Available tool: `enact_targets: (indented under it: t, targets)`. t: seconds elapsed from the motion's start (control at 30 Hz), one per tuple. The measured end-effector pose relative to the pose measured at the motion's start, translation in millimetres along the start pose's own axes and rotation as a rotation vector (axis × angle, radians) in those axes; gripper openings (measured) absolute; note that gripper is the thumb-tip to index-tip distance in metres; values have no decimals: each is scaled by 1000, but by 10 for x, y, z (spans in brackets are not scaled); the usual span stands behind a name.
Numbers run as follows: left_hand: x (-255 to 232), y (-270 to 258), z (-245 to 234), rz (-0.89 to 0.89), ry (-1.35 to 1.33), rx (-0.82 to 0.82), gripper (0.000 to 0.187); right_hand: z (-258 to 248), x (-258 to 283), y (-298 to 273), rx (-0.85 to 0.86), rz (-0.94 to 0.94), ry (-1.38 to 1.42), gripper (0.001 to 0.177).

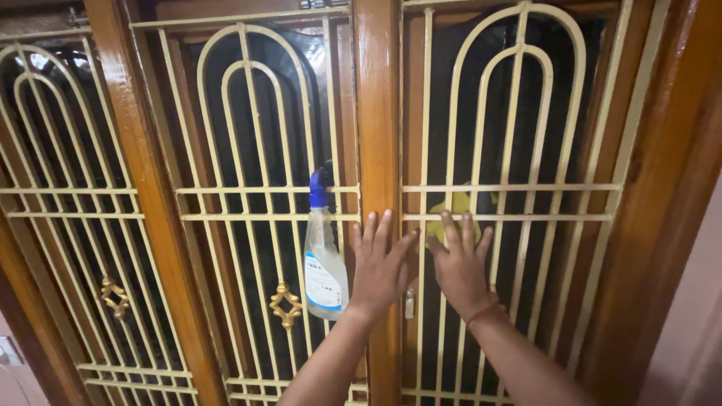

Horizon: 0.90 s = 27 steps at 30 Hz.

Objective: The person wipes the metal bars and wooden frame of a window grille using a yellow sponge. They spray a cleaning solution from a bottle onto the grille and continue wiping the surface methodically.

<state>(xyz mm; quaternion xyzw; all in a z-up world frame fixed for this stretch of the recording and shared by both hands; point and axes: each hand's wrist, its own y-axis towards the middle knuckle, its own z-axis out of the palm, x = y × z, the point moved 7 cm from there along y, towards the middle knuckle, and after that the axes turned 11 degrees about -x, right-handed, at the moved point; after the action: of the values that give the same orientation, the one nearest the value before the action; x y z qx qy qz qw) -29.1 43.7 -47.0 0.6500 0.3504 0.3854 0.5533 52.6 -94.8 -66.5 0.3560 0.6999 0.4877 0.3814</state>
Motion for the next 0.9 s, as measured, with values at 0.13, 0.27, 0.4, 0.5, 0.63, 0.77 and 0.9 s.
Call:
enact_targets:
  t: [0.13,0.27,0.4,0.5,0.63,0.77,0.9]
  targets:
    - [-19,-30,-19,-16,9,23,46,93,67,-380,130,41,104,38]
    - [-73,-37,-53,1,-5,41,47,191,200,-985,405,2,82,38]
    - [-152,-57,-81,28,-54,32,44,121,284,-1427,502,57,131,33]
    - [-182,-52,-76,-4,-98,77,37,-45,217,-1360,280,228,347,24]
    - [-250,7,36,-188,-427,267,43,-104,-156,-1227,323,786,638,28]
    - [-334,5,334,-610,-752,631,70,-325,-364,-752,159,1017,1112,29]
    - [-430,-39,356,-810,-969,933,68,-495,-603,-429,56,1053,1213,27]
